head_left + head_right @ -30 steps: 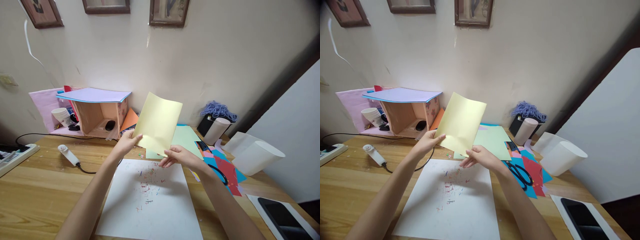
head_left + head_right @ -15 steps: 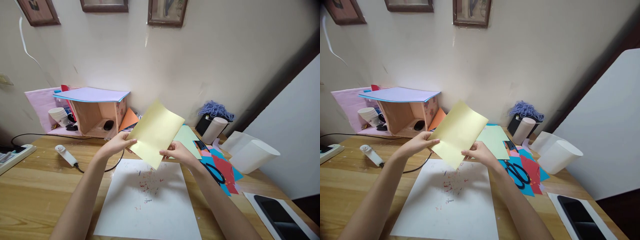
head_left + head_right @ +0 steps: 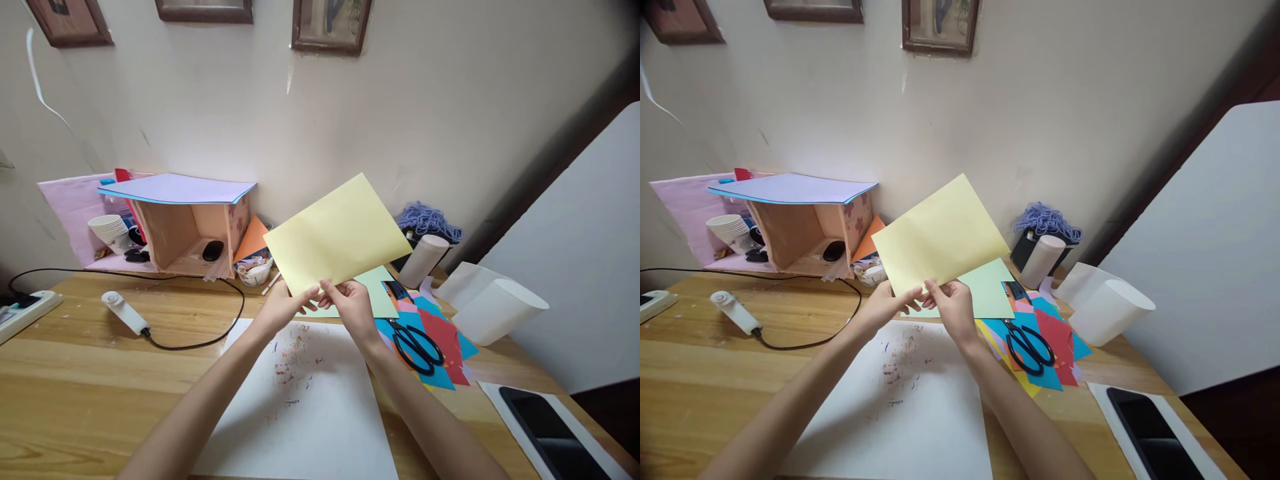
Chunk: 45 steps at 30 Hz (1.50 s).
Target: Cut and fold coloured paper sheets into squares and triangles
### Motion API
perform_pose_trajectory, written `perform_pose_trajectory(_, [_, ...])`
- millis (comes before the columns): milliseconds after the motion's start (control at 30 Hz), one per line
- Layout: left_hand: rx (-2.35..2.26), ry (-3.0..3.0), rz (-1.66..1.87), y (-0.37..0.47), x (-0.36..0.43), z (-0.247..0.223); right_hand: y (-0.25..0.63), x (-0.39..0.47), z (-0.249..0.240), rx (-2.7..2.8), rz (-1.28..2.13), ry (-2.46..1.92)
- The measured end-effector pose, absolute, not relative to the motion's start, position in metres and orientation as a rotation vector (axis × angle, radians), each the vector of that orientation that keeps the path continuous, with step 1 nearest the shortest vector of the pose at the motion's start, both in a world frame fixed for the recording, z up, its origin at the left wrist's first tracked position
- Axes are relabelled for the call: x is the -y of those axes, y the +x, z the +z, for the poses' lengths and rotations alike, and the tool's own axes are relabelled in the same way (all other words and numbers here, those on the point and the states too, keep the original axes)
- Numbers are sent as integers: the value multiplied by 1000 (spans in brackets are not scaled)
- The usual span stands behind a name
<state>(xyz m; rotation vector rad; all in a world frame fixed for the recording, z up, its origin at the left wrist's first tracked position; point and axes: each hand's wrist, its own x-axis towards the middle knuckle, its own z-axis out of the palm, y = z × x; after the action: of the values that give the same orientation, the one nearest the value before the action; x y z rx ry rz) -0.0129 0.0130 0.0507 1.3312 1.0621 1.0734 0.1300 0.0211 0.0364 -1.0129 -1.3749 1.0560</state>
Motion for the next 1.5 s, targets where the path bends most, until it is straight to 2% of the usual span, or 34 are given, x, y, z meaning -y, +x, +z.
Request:
perform_pose_trajectory(333, [-1138,1417,1147,-11,-10,55,158,-35,53,1485,1132,-1073])
perform_pose_trajectory(767, [-1196,1409,1065,-14,-9,56,213,-55,66,1270,931,-1068])
perform_pose_trajectory(900, [-1250,1392,1084,-14,-10,55,208,-58,61,1157,972,-974])
perform_pose_trajectory(1167, [-1224,1465,1093,-15,-11,51,155,-35,48,1701,1283,-940])
perform_pose_trajectory(1500, [-1261,1550,994,-17,-8,58,155,-32,50,1663,1171,-1047])
